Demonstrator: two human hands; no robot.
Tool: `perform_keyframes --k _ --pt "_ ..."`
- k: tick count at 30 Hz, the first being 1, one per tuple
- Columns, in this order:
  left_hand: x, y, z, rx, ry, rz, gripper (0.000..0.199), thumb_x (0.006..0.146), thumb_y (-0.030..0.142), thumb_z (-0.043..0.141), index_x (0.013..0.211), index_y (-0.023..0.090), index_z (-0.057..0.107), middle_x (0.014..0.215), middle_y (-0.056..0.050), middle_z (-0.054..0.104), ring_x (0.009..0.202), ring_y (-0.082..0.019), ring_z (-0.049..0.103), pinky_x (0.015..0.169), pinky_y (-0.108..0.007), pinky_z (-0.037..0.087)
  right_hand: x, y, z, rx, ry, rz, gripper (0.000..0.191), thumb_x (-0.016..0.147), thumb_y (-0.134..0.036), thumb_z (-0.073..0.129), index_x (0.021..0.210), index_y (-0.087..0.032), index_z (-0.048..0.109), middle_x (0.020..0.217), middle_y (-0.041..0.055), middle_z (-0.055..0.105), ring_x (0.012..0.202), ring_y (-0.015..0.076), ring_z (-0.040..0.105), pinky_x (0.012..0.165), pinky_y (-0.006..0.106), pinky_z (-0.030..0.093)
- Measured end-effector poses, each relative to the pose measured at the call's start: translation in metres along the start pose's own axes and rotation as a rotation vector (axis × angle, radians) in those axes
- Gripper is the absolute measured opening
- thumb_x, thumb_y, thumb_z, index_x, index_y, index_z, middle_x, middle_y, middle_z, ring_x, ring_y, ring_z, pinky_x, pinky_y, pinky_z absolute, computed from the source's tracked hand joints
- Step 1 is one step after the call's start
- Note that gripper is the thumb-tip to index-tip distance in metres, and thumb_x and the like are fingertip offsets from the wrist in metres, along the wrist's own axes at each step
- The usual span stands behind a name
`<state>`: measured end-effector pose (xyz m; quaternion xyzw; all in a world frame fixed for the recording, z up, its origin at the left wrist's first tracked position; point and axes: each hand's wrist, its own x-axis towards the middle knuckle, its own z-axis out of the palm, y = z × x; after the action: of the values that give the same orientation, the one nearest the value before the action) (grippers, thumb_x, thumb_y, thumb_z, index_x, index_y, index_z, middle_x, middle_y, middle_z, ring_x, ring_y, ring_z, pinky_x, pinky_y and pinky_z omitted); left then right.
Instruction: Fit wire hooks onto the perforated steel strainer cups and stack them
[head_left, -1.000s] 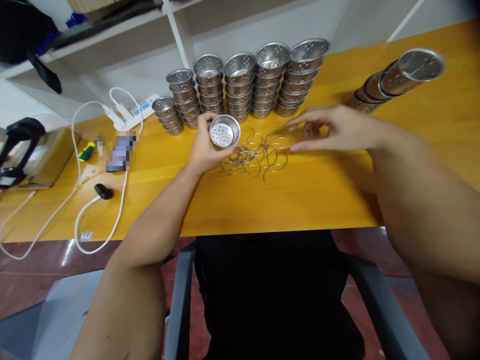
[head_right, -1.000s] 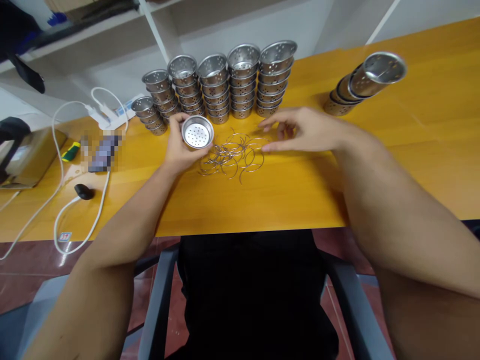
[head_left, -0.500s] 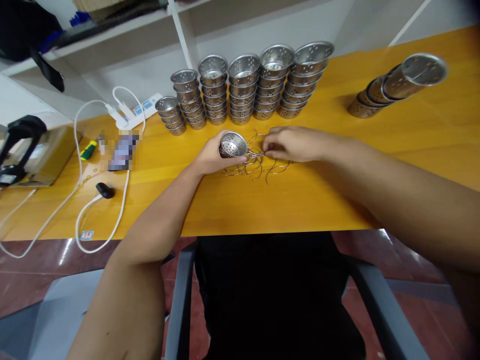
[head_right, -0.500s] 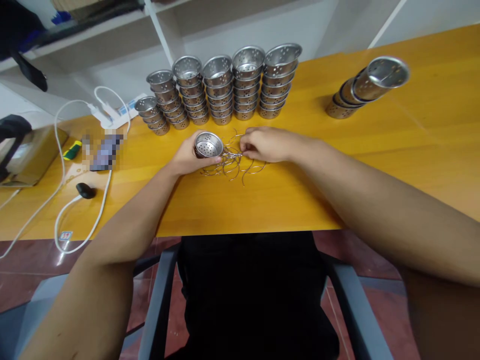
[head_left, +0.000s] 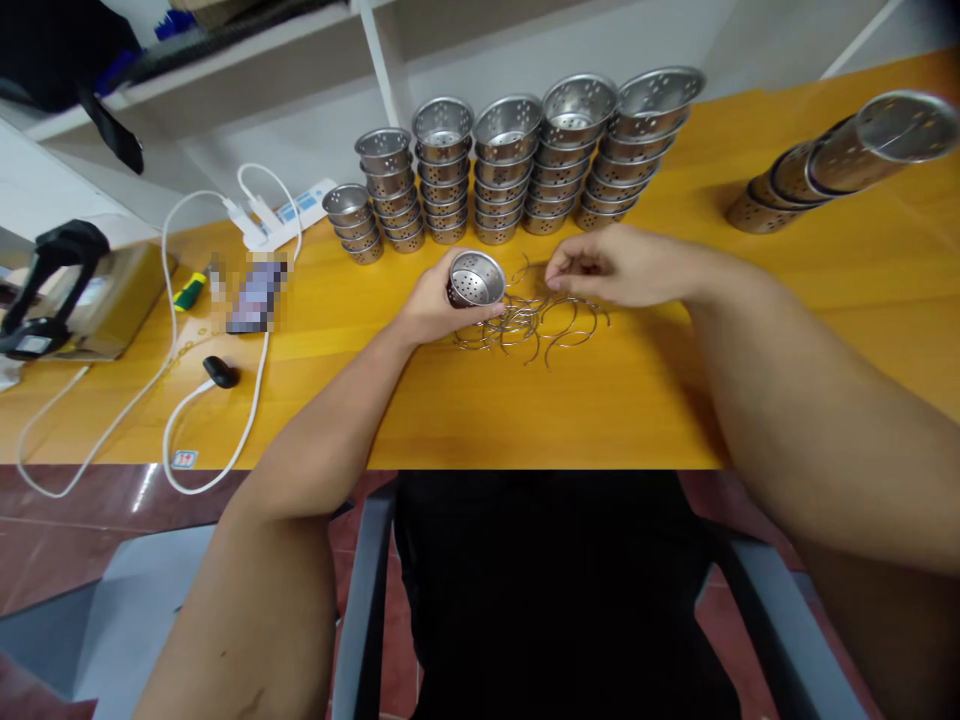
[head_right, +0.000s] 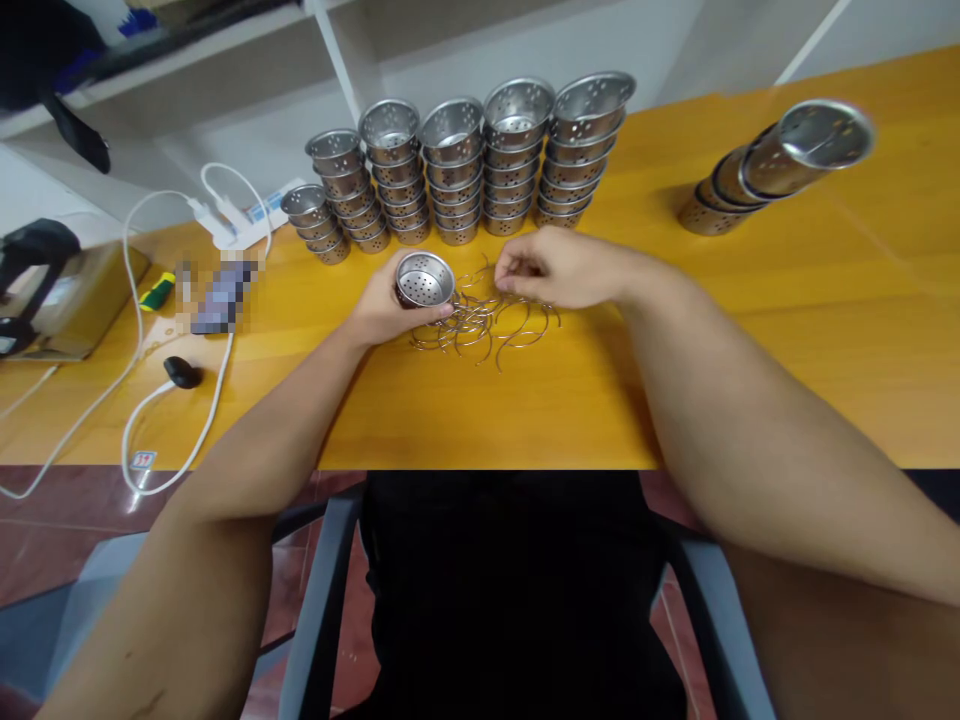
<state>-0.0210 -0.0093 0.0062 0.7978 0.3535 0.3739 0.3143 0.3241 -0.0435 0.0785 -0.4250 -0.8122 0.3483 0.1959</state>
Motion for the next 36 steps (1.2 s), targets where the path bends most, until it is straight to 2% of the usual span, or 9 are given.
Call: perform_keyframes --k 3,7,10,15,20,26,29,32,36 --pt "0.002 -0.003 -0.002 -0.030 0.017 0.007 0.097 0.080 0.086 0.114 0.143 0.022 0.076 0.137 -0.013 0.084 0.129 -0.037 0.088 0.122 -0.061 0.075 -0.004 0.005 -0.002 0.191 0.146 0.031 0.035 0.103 -0.059 0.095 0.108 -0.029 0.078 0.097 0.0089 0.082 0.086 0.0272 0.071 0.088 0.050 0.060" --pt "0.004 -0.004 -0.004 -0.061 0.047 0.011 0.107 0.074 0.099 0.111 0.141 0.023 0.075 0.134 -0.013 0.084 0.125 -0.036 0.087 0.119 -0.059 0.075 -0.002 0.005 -0.002 0.378 0.246 0.029 0.055 0.103 -0.077 0.102 0.109 -0.029 0.075 0.106 0.0111 0.085 0.086 0.0233 0.067 0.093 0.053 0.063" --pt "0.004 -0.004 -0.004 -0.070 0.051 0.004 0.111 0.071 0.102 0.110 0.141 0.023 0.074 0.133 -0.013 0.084 0.124 -0.036 0.087 0.118 -0.059 0.075 0.001 0.004 0.003 0.412 0.287 0.041 0.063 0.099 -0.086 0.103 0.108 -0.030 0.076 0.112 0.0121 0.085 0.086 0.0225 0.065 0.094 0.056 0.064" --pt "0.003 -0.005 -0.004 -0.061 0.027 -0.017 0.111 0.073 0.102 0.110 0.145 0.024 0.074 0.135 -0.013 0.084 0.129 -0.037 0.086 0.121 -0.060 0.073 0.007 0.009 0.013 0.408 0.359 0.057 0.069 0.092 -0.095 0.102 0.108 -0.033 0.076 0.106 0.0096 0.085 0.083 0.0272 0.070 0.083 0.056 0.067" --pt "0.002 0.006 -0.007 -0.124 -0.018 -0.048 0.113 0.071 0.100 0.112 0.146 0.023 0.077 0.145 -0.016 0.085 0.136 -0.039 0.086 0.125 -0.062 0.073 0.014 0.010 0.023 0.560 0.425 0.057 0.070 0.083 -0.093 0.108 0.108 -0.036 0.076 0.103 0.0063 0.084 0.083 0.0288 0.072 0.083 0.056 0.069" --pt "-0.003 0.029 -0.008 -0.329 -0.200 -0.048 0.120 0.068 0.093 0.117 0.160 0.026 0.080 0.166 -0.020 0.083 0.149 -0.044 0.086 0.132 -0.065 0.071 0.019 0.004 0.037 0.729 0.472 0.016 0.084 0.076 -0.088 0.117 0.118 -0.030 0.074 0.105 0.0043 0.084 0.096 0.0254 0.082 0.105 0.054 0.075" --pt "-0.003 0.032 -0.007 -0.362 -0.220 -0.056 0.118 0.069 0.095 0.116 0.159 0.027 0.081 0.169 -0.019 0.082 0.154 -0.046 0.085 0.134 -0.066 0.070 0.023 0.001 0.046 0.704 0.483 0.010 0.087 0.070 -0.089 0.119 0.118 -0.031 0.075 0.111 0.0084 0.087 0.108 0.0344 0.089 0.105 0.062 0.079" --pt "-0.001 0.030 -0.006 -0.376 -0.190 -0.043 0.114 0.071 0.096 0.114 0.158 0.029 0.081 0.170 -0.018 0.082 0.157 -0.046 0.084 0.134 -0.067 0.071 0.025 -0.003 0.055 0.640 0.432 0.010 0.077 0.080 -0.086 0.115 0.121 -0.033 0.077 0.118 0.0120 0.088 0.120 0.0407 0.091 0.101 0.067 0.082" --pt "0.000 0.027 -0.005 -0.363 -0.160 -0.037 0.111 0.074 0.098 0.112 0.154 0.028 0.082 0.159 -0.018 0.087 0.151 -0.045 0.087 0.130 -0.067 0.074 0.026 -0.005 0.061 0.604 0.391 -0.022 0.065 0.092 -0.076 0.109 0.125 -0.031 0.078 0.121 0.0145 0.086 0.120 0.0385 0.091 0.104 0.062 0.082"
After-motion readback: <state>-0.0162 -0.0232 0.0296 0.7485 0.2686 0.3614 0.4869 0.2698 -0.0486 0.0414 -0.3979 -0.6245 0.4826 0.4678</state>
